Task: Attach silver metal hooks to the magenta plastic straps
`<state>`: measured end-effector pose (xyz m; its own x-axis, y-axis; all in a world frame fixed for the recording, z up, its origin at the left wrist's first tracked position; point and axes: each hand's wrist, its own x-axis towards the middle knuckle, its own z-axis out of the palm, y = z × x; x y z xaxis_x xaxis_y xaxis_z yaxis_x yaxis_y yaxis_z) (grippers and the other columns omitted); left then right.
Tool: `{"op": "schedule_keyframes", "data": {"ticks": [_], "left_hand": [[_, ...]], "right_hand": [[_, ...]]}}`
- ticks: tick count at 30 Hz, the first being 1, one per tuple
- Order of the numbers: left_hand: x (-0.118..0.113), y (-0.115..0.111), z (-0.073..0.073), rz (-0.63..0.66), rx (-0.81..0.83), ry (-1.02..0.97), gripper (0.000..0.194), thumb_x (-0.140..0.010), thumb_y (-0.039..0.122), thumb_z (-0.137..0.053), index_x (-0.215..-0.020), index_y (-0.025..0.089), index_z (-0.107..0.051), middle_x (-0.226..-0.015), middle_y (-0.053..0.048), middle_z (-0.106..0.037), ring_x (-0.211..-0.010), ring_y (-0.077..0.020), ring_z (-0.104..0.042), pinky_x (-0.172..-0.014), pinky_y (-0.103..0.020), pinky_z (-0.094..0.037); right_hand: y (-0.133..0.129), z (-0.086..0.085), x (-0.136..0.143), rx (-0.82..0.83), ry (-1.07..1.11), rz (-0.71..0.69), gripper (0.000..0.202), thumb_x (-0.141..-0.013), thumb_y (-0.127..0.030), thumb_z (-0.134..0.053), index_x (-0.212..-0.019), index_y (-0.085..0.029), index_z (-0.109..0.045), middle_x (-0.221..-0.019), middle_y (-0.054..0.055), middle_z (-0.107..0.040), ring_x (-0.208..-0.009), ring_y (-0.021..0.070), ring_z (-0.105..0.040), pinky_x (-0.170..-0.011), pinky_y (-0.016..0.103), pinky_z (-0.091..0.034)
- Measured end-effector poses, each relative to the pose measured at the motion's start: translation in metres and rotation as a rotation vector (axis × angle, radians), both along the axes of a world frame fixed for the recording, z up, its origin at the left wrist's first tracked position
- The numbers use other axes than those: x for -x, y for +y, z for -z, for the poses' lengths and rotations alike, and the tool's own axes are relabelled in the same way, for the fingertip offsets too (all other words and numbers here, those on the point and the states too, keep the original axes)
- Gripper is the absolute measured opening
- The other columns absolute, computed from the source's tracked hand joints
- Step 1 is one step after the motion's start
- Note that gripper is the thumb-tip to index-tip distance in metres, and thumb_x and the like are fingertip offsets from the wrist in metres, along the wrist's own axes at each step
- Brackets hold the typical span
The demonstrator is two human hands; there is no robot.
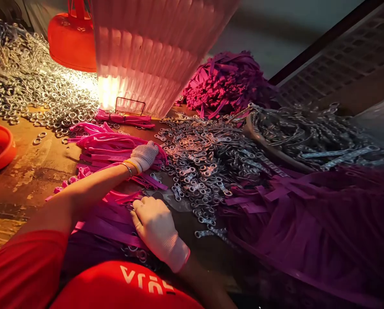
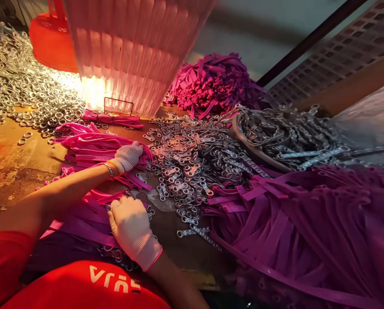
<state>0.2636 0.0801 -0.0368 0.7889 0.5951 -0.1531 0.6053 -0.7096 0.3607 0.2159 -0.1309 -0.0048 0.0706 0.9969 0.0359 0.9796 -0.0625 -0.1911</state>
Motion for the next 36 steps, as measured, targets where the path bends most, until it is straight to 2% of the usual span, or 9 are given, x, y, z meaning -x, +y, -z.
{"op": "schedule_keyframes", "data": {"ticks": [5,9,12,17,21,24,28,30,36], "left_hand": [[0.021,0.007,-0.023,0.032,-0.010,-0.151,0.025,-0.091,0.022,-0.053,-0.108,0.015,-0.070,-0.110,-0.011,-0.069,-0.096,-0.0207,-0.064,-0.083,-0.026,-0.046],[0.078,-0.007,-0.038,0.149,0.112,-0.251,0.016,-0.085,0.026,-0.059,-0.090,0.019,-0.073,-0.080,-0.004,-0.070,-0.072,-0.0174,-0.060,-0.067,-0.024,-0.042],[0.134,-0.028,-0.030,0.244,0.124,-0.101,0.013,-0.072,0.010,-0.059,-0.075,0.019,-0.069,-0.072,-0.004,-0.065,-0.066,-0.0183,-0.055,-0.065,-0.027,-0.038],[0.191,-0.054,-0.011,0.133,0.148,0.041,0.025,-0.072,0.005,-0.049,-0.082,0.017,-0.068,-0.074,-0.008,-0.067,-0.067,-0.0209,-0.058,-0.062,-0.029,-0.036],[0.203,-0.064,-0.014,0.013,0.280,-0.015,0.029,-0.076,0.007,-0.048,-0.090,0.016,-0.071,-0.081,-0.008,-0.070,-0.075,-0.0203,-0.061,-0.067,-0.028,-0.041],[0.209,-0.068,-0.021,-0.101,0.481,-0.217,0.020,-0.087,0.023,-0.053,-0.090,0.016,-0.072,-0.082,-0.007,-0.070,-0.073,-0.0172,-0.060,-0.065,-0.025,-0.042],[0.212,-0.074,-0.035,-0.345,0.803,-0.509,0.028,-0.087,0.044,-0.061,-0.088,0.016,-0.066,-0.061,0.001,-0.057,-0.048,-0.0092,-0.043,-0.045,-0.020,-0.031],[0.209,-0.078,-0.042,-0.395,0.976,-0.591,0.032,-0.089,0.048,-0.058,-0.090,0.017,-0.064,-0.051,0.005,-0.048,-0.040,-0.0074,-0.034,-0.039,-0.019,-0.024],[0.194,-0.098,-0.049,-0.412,1.164,-0.645,0.031,-0.089,0.046,-0.056,-0.076,0.018,-0.054,-0.048,0.006,-0.042,-0.037,-0.0061,-0.031,-0.036,-0.017,-0.021]], "right_hand": [[0.039,-0.009,-0.006,0.028,0.069,-0.152,0.020,-0.096,-0.033,-0.055,-0.094,-0.017,-0.068,-0.109,0.011,-0.069,-0.100,0.0235,-0.060,-0.084,0.033,-0.041],[0.062,-0.001,-0.009,0.222,0.151,-0.222,0.031,-0.100,-0.036,-0.047,-0.092,-0.018,-0.070,-0.095,0.008,-0.074,-0.088,0.0208,-0.068,-0.076,0.030,-0.044],[0.059,0.007,-0.010,0.239,0.158,-0.203,0.031,-0.099,-0.037,-0.046,-0.101,-0.018,-0.070,-0.100,0.011,-0.075,-0.090,0.0224,-0.070,-0.075,0.030,-0.045],[0.045,0.012,-0.010,0.225,0.161,-0.248,0.028,-0.099,-0.036,-0.048,-0.096,-0.020,-0.070,-0.095,0.009,-0.076,-0.086,0.0212,-0.071,-0.072,0.029,-0.044],[0.038,0.012,-0.009,0.191,0.202,-0.298,0.024,-0.098,-0.035,-0.051,-0.094,-0.020,-0.070,-0.091,0.006,-0.076,-0.082,0.0190,-0.070,-0.070,0.028,-0.042],[0.031,0.011,-0.010,0.099,0.317,-0.292,0.020,-0.097,-0.031,-0.055,-0.090,-0.020,-0.070,-0.091,0.004,-0.075,-0.085,0.0166,-0.068,-0.075,0.026,-0.044],[0.018,0.007,-0.013,-0.223,0.530,-0.110,0.019,-0.096,-0.021,-0.055,-0.111,-0.021,-0.067,-0.111,0.007,-0.071,-0.103,0.0178,-0.064,-0.091,0.030,-0.045],[0.014,0.003,-0.014,-0.329,0.607,-0.041,0.026,-0.094,-0.017,-0.054,-0.118,-0.020,-0.063,-0.114,0.007,-0.071,-0.105,0.0181,-0.064,-0.094,0.031,-0.046],[0.008,-0.010,-0.007,-0.294,0.370,0.028,0.022,-0.096,-0.017,-0.049,-0.112,-0.020,-0.064,-0.095,0.006,-0.071,-0.088,0.0187,-0.065,-0.080,0.029,-0.046]]}}
